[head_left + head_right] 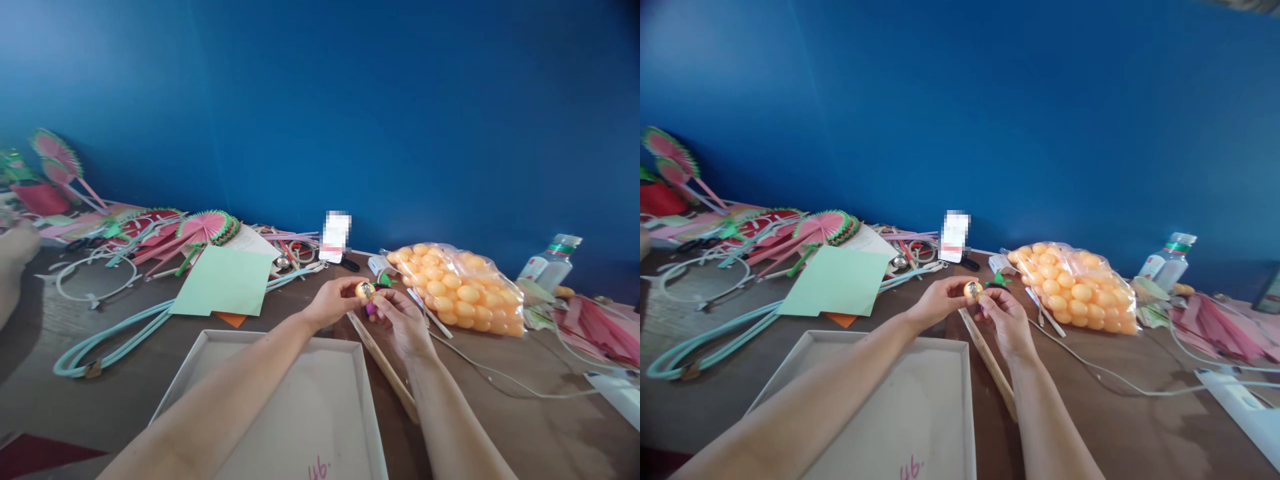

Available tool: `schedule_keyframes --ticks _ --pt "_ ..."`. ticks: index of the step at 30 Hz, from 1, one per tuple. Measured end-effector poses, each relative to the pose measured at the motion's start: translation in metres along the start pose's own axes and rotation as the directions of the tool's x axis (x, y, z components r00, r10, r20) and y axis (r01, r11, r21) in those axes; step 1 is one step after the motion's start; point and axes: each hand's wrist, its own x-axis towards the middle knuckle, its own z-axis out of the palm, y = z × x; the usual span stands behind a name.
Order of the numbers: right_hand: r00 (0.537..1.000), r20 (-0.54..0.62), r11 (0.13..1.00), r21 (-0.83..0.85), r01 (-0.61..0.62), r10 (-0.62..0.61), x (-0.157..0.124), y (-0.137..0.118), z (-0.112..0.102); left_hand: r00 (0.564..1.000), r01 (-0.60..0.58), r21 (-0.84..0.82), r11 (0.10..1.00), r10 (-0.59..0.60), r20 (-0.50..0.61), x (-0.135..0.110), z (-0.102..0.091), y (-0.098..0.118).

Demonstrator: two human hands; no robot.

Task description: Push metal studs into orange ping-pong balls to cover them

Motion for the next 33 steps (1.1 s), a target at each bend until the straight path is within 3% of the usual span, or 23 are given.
schedule_keyframes --ticks 16,33 --pt "1.0 -0.008 1.0 0.02 0.003 -0.003 -0.0005 0.0017 0.0008 0.999 -0.037 0.078 0.996 0.035 0.017 -0.0032 0.0003 0.0056" --pt "0.996 0.054 0.991 -0.109 0.078 -0.072 -0.0002 0.0046 -0.0046 0.995 -0.104 0.181 0.978 0.101 0.026 -0.0056 -0.0008 0.0065"
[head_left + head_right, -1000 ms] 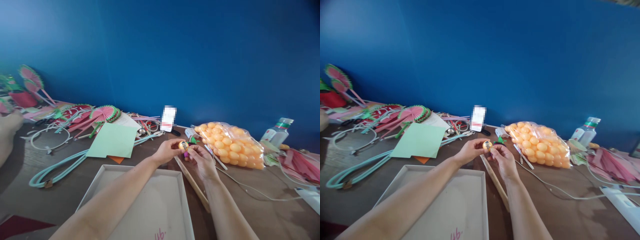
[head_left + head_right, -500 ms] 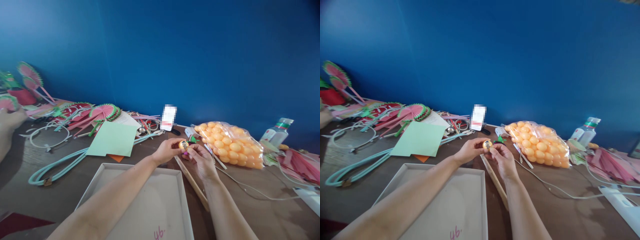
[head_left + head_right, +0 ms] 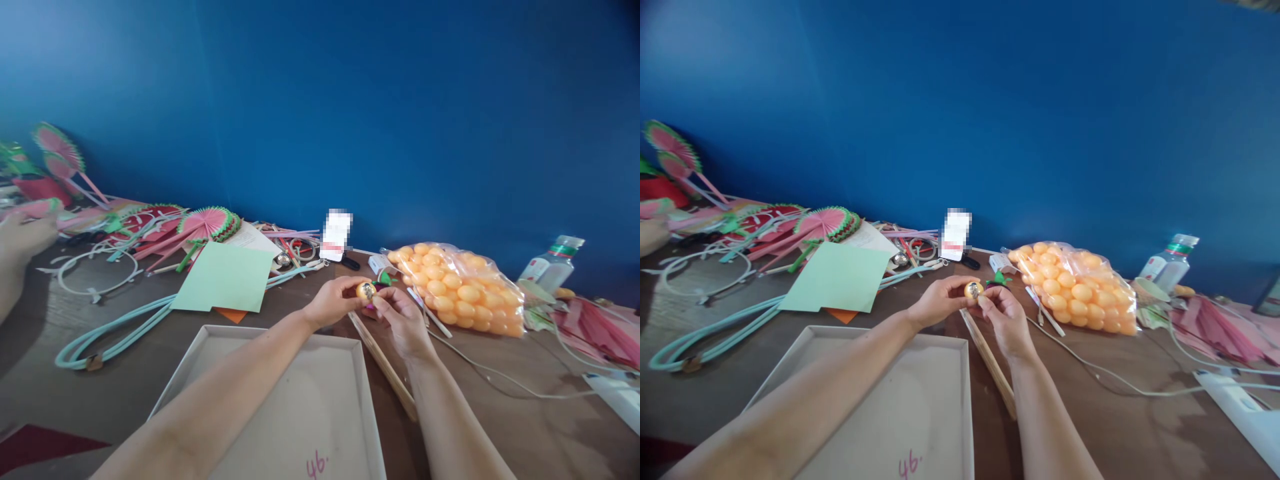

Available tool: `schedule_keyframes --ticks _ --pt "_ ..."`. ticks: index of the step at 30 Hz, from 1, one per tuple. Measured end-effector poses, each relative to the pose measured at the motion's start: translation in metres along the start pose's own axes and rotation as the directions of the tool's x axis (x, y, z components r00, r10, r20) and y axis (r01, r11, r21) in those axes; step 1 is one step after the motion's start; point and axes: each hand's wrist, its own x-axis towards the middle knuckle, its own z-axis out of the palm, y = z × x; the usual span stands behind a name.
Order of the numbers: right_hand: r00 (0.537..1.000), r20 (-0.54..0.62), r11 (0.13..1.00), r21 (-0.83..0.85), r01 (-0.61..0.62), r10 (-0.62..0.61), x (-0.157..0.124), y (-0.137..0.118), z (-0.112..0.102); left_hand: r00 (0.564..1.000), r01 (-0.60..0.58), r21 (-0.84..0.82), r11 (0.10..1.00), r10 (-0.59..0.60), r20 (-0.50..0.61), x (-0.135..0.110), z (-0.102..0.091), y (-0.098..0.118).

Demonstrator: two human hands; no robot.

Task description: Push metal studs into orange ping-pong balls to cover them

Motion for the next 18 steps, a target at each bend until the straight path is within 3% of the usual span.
schedule_keyframes --ticks 4,18 --pt "1.0 -0.012 1.0 -0.012 0.004 -0.004 0.0005 0.0012 -0.0011 1.0 -0.021 0.039 0.999 0.021 -0.012 0.0005 -0.0006 -0.0002" --pt "0.999 -0.023 0.991 0.13 -0.033 0.036 0.0013 0.0001 0.0036 0.996 0.085 -0.158 0.984 -0.087 -0.009 0.0043 0.0015 -0.0051"
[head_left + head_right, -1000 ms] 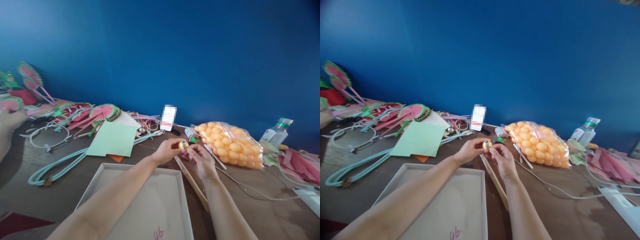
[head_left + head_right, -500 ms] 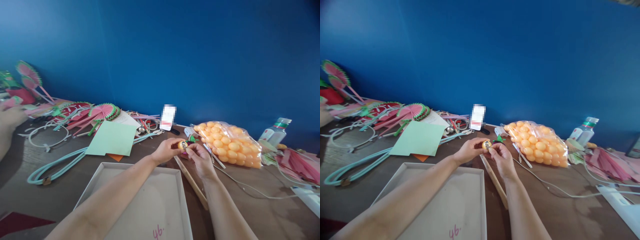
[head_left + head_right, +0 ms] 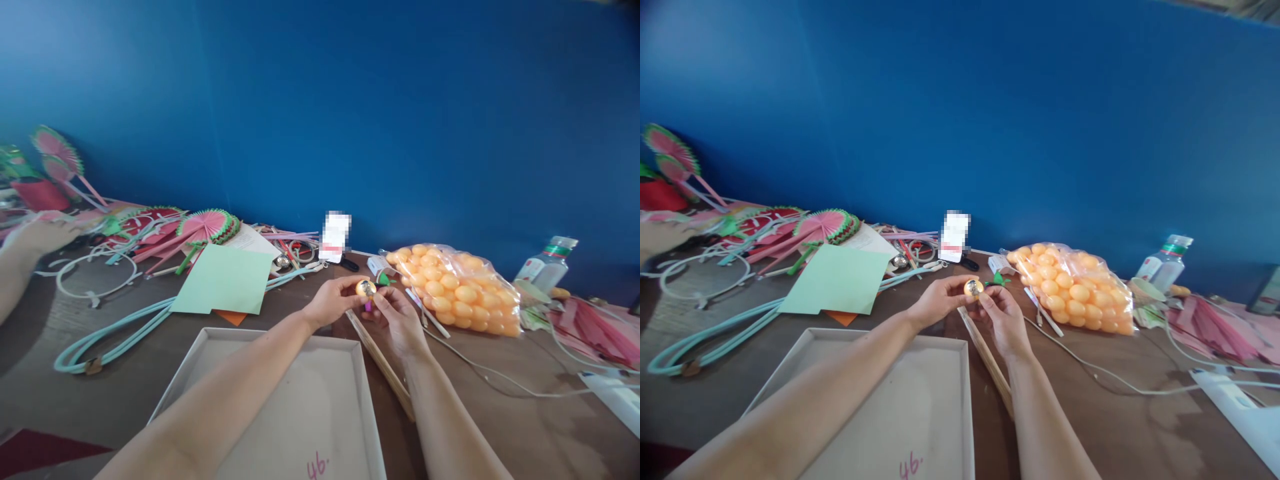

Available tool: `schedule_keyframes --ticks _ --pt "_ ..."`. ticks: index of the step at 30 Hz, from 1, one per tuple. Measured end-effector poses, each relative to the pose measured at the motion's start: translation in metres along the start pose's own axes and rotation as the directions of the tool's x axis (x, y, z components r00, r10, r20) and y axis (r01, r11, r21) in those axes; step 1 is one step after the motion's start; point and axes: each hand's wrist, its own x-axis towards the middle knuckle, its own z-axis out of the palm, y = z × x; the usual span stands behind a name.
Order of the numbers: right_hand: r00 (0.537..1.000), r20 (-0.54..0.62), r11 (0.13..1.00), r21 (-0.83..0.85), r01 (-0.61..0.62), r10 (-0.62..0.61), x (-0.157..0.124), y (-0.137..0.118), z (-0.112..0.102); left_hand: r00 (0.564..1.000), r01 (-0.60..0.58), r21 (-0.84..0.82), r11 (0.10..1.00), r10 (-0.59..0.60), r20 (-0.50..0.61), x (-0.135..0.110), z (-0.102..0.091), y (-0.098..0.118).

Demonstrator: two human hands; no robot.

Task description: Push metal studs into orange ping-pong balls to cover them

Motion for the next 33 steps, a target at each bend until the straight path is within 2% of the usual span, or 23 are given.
schedule_keyframes --ticks 5,19,26,33 --pt "1.0 0.006 1.0 0.009 -0.006 0.006 -0.0004 -0.0004 -0.0001 1.0 0.023 -0.048 0.999 -0.023 -0.004 0.0014 -0.0001 0.0004" --pt "0.997 -0.065 0.999 -0.027 -0.034 0.032 0.002 0.003 0.0013 1.0 -0.018 0.039 0.999 0.017 0.023 -0.0012 0.0011 0.0005" --pt "0.999 0.001 0.999 0.019 -0.051 0.051 0.0036 0.0057 -0.0017 0.999 0.002 0.019 1.0 -0.003 0.036 -0.0024 0.0011 0.0042" --pt "0.998 0.021 0.998 0.022 -0.064 0.064 0.0028 0.007 -0.0026 0.999 -0.034 0.095 0.995 0.034 0.009 -0.0021 0.0 0.0004"
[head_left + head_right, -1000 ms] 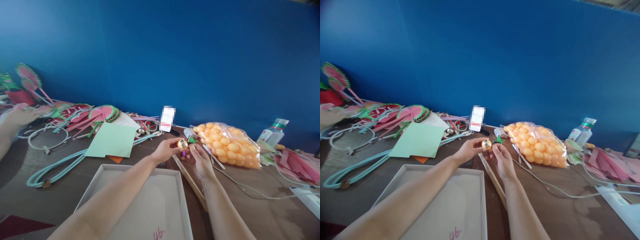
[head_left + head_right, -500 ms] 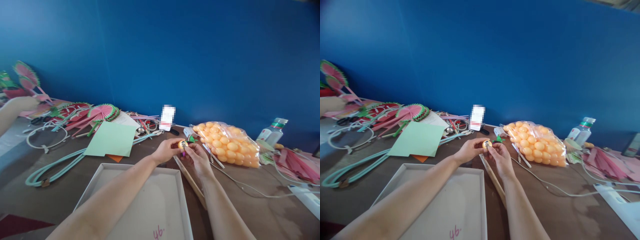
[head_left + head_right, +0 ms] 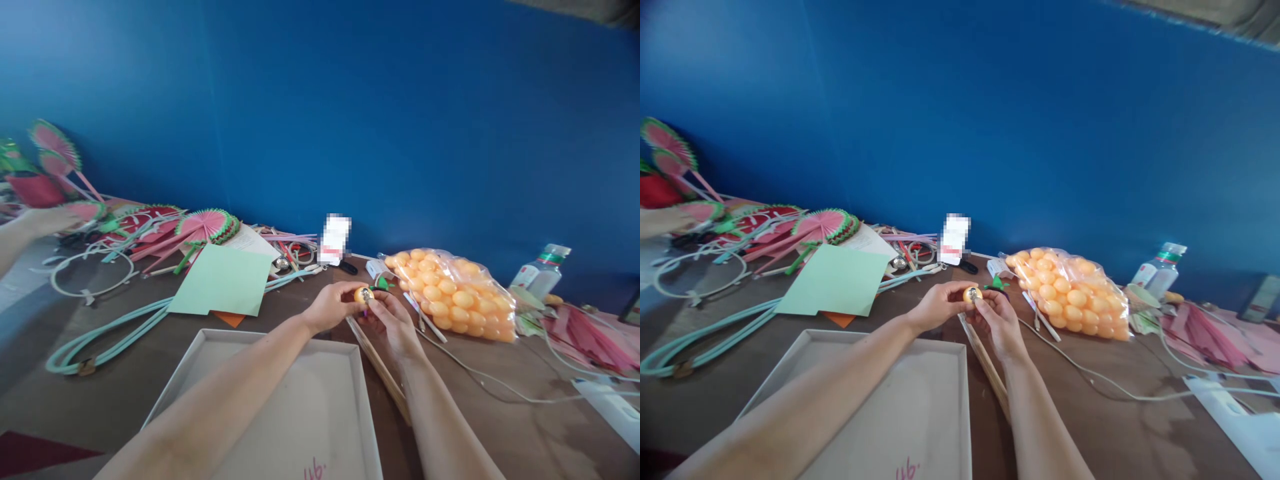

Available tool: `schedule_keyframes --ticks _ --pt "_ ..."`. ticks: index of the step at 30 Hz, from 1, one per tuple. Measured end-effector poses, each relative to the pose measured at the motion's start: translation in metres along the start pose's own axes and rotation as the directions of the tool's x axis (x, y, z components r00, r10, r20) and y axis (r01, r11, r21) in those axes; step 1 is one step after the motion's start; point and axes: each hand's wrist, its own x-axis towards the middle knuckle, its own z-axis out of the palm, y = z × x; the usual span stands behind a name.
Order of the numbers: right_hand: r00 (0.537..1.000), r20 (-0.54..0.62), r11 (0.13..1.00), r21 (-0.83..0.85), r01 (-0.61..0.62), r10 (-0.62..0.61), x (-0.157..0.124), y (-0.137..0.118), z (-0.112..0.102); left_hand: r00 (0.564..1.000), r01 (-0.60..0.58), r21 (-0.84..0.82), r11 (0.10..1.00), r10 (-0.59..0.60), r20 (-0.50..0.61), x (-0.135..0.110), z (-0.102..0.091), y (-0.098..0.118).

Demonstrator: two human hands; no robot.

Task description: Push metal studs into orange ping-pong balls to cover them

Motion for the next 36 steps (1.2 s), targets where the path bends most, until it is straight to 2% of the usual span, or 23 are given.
schedule_keyframes --ticks 4,6,8,10,12,14,16,17,19,21,24,29,33,36 --pt "0.998 -0.035 0.996 -0.08 0.047 -0.05 0.002 0.001 0.003 0.999 0.028 -0.058 0.998 -0.029 -0.024 0.002 0.002 -0.002" --pt "0.994 -0.063 0.981 -0.177 0.079 -0.092 0.002 -0.001 0.005 0.995 0.051 -0.069 0.996 -0.056 -0.082 0.005 0.001 -0.004" --pt "0.987 -0.077 0.946 -0.303 0.111 -0.14 0.001 -0.007 0.005 0.982 0.08 -0.092 0.992 -0.095 -0.165 0.007 -0.001 -0.005" --pt "0.981 -0.061 0.865 -0.485 0.131 -0.183 -0.002 -0.014 0.003 0.958 0.118 -0.134 0.984 -0.148 -0.244 0.01 -0.005 -0.007" --pt "0.984 -0.004 0.678 -0.725 0.121 -0.179 -0.007 -0.02 0.0 0.931 0.151 -0.182 0.972 -0.202 -0.303 0.013 -0.008 -0.008" --pt "0.996 0.046 0.387 -0.919 0.072 -0.076 -0.013 -0.024 -0.002 0.91 0.168 -0.24 0.956 -0.244 -0.335 0.015 -0.009 -0.01" --pt "0.997 0.036 0.101 -0.994 0.029 0.067 -0.019 -0.023 -0.002 0.899 0.168 -0.297 0.94 -0.27 -0.344 0.016 -0.01 -0.011" --pt "0.992 0.02 -0.008 -1.0 0.021 0.124 -0.022 -0.022 -0.001 0.895 0.164 -0.32 0.933 -0.277 -0.349 0.017 -0.01 -0.012" --pt "0.983 0.001 -0.145 -0.989 0.028 0.183 -0.027 -0.018 0.001 0.879 0.156 -0.349 0.924 -0.291 -0.378 0.018 -0.011 -0.013" --pt "0.982 -0.005 -0.195 -0.98 0.033 0.189 -0.029 -0.013 0.001 0.854 0.149 -0.363 0.92 -0.305 -0.422 0.02 -0.015 -0.015" --pt "0.988 0.002 -0.16 -0.987 0.027 0.153 -0.031 -0.005 -0.003 0.815 0.14 -0.363 0.921 -0.315 -0.486 0.023 -0.024 -0.018" --pt "0.997 0.04 0.054 -0.998 0.036 0.071 -0.032 0.007 -0.008 0.731 0.127 -0.358 0.925 -0.331 -0.597 0.026 -0.037 -0.023" --pt "0.995 0.104 0.292 -0.951 0.1 -0.004 -0.034 0.009 -0.008 0.669 0.125 -0.353 0.927 -0.341 -0.661 0.028 -0.041 -0.025" --pt "0.999 0.036 0.536 -0.844 0.01 0.039 -0.037 0.008 -0.009 0.653 0.123 -0.348 0.93 -0.34 -0.677 0.028 -0.041 -0.025"
